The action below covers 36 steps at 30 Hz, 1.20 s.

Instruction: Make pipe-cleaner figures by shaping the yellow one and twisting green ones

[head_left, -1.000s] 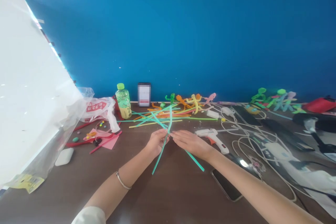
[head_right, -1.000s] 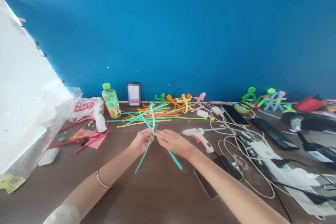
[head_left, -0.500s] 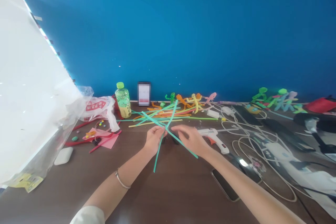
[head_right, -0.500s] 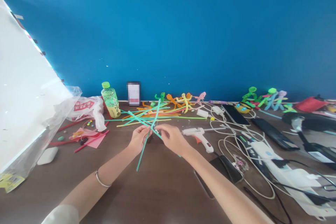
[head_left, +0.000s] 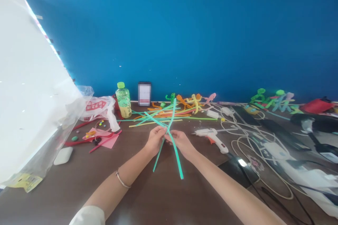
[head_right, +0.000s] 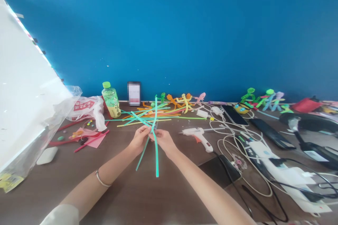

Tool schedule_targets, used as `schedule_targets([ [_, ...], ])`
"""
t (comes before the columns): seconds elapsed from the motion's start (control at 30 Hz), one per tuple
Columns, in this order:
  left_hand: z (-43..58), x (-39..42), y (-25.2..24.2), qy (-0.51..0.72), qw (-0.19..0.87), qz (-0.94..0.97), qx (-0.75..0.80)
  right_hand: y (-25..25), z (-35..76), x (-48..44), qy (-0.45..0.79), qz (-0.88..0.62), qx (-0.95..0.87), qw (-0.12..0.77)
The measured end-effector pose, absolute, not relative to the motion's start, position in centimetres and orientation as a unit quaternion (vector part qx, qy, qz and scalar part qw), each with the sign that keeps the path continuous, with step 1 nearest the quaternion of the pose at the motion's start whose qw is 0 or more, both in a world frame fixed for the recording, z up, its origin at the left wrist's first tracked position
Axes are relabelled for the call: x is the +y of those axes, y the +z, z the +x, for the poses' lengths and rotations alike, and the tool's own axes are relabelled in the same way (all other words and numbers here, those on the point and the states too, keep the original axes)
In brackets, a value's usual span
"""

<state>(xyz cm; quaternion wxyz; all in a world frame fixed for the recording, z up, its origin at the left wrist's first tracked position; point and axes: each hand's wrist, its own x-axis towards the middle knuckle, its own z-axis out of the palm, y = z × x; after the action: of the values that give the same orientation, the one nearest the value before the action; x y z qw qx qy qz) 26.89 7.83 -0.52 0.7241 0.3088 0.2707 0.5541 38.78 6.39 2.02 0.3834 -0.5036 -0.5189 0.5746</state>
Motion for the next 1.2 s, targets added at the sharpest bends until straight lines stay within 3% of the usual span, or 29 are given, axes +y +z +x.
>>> schedule_targets([
  [0.2,26.6,7.8,-0.4,0.536,0.751,0.302,0.241,2.0,38.9,5.8,0.428,-0.470,-0.663,0.396],
  [0.67,26.7,8.1,-1.2,0.523,0.764,0.265,0.270,2.4,42.0,5.4,-0.125,-0.444,-0.865,0.196],
  [0.97,27.4,7.9,-0.9,0.537,0.779,0.237,0.223,1.4,41.3,5.0,-0.164,-0.435,-0.867,0.179],
  [1.2,27.6,8.1,-1.7,0.585,0.585,0.401,0.392,1.6,41.4,4.8,-0.219,-0.441,-0.857,0.149],
])
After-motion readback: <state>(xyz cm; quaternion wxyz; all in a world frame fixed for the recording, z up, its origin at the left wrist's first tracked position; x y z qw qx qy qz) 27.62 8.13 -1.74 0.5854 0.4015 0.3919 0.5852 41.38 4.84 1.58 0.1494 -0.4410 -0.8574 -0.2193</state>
